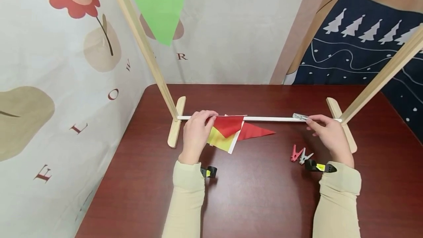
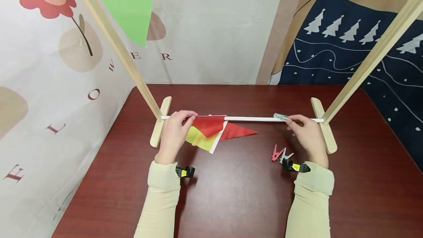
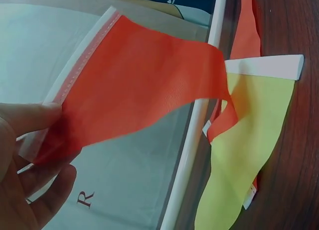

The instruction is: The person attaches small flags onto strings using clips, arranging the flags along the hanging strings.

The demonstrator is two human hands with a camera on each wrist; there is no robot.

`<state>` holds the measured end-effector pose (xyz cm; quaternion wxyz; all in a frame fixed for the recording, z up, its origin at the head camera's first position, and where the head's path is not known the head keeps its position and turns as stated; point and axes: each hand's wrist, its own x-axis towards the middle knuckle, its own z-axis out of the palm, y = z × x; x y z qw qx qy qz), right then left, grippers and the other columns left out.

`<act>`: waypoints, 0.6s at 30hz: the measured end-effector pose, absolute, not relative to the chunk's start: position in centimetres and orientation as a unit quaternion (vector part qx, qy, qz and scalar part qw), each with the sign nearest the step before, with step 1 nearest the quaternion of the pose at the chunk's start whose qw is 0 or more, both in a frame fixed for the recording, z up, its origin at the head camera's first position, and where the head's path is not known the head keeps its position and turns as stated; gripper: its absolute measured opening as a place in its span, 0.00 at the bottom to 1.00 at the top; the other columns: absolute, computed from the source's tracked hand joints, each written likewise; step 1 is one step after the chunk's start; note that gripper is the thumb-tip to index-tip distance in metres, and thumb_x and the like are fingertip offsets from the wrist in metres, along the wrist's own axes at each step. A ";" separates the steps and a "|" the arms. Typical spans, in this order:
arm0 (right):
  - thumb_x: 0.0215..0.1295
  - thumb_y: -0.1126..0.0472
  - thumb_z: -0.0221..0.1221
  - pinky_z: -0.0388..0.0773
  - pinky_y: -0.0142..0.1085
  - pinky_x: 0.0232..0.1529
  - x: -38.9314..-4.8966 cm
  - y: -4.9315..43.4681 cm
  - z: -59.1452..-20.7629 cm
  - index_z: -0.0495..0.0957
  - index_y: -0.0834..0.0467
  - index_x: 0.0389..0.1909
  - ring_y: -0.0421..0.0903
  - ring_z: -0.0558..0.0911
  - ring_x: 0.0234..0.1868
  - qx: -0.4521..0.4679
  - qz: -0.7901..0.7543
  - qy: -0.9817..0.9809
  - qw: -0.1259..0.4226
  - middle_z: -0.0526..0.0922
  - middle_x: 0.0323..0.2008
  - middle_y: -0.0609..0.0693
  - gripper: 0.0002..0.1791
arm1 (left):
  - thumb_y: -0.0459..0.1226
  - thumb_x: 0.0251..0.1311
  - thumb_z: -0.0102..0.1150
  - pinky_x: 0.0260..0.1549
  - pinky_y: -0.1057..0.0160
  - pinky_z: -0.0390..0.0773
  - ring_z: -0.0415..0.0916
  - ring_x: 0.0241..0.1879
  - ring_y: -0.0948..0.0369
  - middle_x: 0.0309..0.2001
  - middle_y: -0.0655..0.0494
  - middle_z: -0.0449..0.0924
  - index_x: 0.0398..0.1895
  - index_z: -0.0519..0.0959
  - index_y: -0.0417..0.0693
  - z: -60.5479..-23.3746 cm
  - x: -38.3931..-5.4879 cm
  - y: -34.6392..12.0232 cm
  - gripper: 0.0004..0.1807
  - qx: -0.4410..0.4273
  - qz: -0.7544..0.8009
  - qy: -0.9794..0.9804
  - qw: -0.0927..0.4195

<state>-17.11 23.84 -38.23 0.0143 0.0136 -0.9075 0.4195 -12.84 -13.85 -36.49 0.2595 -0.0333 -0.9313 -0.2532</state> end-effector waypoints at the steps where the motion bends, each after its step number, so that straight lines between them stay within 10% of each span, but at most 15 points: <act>1: 0.64 0.45 0.51 0.74 0.32 0.27 -17.1 23.7 -38.2 0.75 0.60 0.50 0.42 0.78 0.26 0.013 0.417 -0.909 0.015 0.84 0.31 0.55 0.24 | 0.42 0.57 0.60 0.32 0.63 0.75 0.74 0.35 0.62 0.35 0.63 0.82 0.37 0.83 0.58 -36.5 -12.8 -13.9 0.06 -0.032 -0.256 -0.931 0.257; 18: 0.63 0.47 0.54 0.72 0.29 0.24 -17.4 21.4 -38.2 0.77 0.58 0.49 0.37 0.77 0.23 0.053 0.417 -0.906 0.053 0.83 0.33 0.62 0.22 | 0.41 0.55 0.61 0.35 0.60 0.73 0.71 0.36 0.60 0.35 0.60 0.80 0.34 0.81 0.55 -35.8 -12.3 -14.5 0.05 -0.001 -0.287 -0.934 0.214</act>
